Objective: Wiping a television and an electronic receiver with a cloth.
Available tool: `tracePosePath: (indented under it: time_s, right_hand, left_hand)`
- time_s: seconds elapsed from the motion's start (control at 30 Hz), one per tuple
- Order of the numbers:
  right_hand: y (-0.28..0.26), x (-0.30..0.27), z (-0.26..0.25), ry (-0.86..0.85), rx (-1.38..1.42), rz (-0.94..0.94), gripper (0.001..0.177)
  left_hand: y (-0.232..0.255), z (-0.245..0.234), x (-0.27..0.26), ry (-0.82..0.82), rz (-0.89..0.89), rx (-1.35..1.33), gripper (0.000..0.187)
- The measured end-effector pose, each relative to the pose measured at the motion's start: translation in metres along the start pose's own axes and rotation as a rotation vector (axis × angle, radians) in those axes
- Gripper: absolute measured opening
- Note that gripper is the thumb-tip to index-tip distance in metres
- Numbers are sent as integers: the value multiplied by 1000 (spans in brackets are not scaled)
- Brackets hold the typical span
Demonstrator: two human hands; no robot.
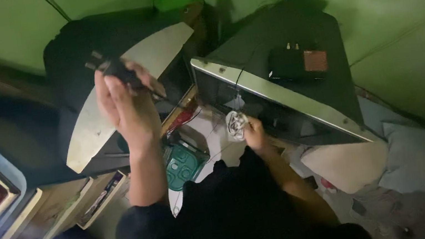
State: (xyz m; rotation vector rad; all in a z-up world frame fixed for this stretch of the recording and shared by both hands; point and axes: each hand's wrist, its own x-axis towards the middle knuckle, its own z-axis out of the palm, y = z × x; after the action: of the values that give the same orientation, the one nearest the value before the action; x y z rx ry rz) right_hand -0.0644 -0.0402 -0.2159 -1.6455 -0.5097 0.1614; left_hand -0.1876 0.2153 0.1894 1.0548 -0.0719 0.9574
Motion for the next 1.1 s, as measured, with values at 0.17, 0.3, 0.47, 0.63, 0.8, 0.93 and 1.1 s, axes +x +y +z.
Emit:
tracePosePath:
  time_s: [0.17, 0.3, 0.47, 0.63, 0.8, 0.93, 1.1]
  right_hand:
    - [23, 10, -19, 41, 193, 412, 37]
    - [-77, 5, -28, 62, 207, 427, 45]
    - [-216, 5, -19, -123, 127, -76, 39]
    - [-197, 0, -31, 73, 259, 23, 28]
    - [-222, 26, -62, 140, 100, 184, 32]
    - [-213, 60, -102, 132, 38, 364, 36]
    - [-182, 97, -160, 50, -72, 215, 38]
  left_hand:
    - [-1, 18, -3, 24, -71, -81, 35]
    - [-53, 19, -4, -318, -429, 291, 27]
    - [-127, 36, -29, -434, -650, 264, 19]
    - [-181, 39, -54, -633, -624, 341, 28]
    - [-201, 38, -61, -645, -488, 430, 24]
    - [-208, 26, -72, -381, -527, 468, 25]
    - [-268, -58, -121, -175, -213, 795, 24]
